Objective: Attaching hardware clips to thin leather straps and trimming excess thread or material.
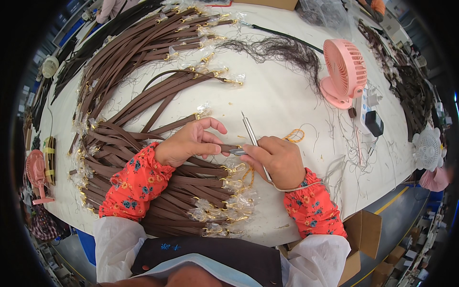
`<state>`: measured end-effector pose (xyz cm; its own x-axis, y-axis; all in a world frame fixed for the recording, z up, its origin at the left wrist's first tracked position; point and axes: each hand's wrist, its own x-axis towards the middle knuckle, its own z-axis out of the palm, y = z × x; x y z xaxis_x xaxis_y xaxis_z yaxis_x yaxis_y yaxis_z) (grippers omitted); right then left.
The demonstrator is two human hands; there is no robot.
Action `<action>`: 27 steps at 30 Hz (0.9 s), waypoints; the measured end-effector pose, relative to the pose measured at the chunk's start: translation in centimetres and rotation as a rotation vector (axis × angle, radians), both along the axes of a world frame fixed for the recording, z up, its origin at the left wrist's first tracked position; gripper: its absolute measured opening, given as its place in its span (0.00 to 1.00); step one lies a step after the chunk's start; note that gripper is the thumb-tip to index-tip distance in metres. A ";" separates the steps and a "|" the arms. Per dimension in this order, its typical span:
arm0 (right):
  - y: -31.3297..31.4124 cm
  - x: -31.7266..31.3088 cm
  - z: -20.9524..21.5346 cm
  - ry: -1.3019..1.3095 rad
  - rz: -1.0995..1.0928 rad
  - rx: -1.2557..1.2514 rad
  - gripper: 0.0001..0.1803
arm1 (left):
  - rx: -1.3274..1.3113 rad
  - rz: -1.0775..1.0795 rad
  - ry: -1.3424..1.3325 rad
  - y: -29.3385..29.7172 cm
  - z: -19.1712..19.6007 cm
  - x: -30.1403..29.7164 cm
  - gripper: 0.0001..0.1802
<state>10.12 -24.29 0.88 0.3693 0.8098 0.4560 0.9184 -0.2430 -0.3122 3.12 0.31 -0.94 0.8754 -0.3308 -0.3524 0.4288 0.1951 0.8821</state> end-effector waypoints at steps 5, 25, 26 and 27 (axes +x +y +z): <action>0.1 -0.1 0.0 -0.020 0.009 0.008 0.14 | -0.024 -0.003 0.004 0.1 0.0 0.0 0.22; 0.0 0.3 -1.2 0.270 0.019 0.149 0.13 | -0.013 -0.005 -0.003 -0.1 0.3 0.0 0.21; -0.1 0.3 -1.1 0.245 0.022 0.120 0.13 | -0.008 -0.009 -0.006 -0.1 0.2 0.0 0.21; -0.1 0.3 -1.0 0.220 0.026 0.091 0.13 | -0.002 -0.013 -0.009 -0.1 0.2 0.0 0.21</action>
<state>10.39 -24.36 -0.14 0.4475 0.7795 0.4383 0.8312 -0.1819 -0.5253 3.09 0.21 -0.74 0.8740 -0.3430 -0.3442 0.4237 0.1914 0.8853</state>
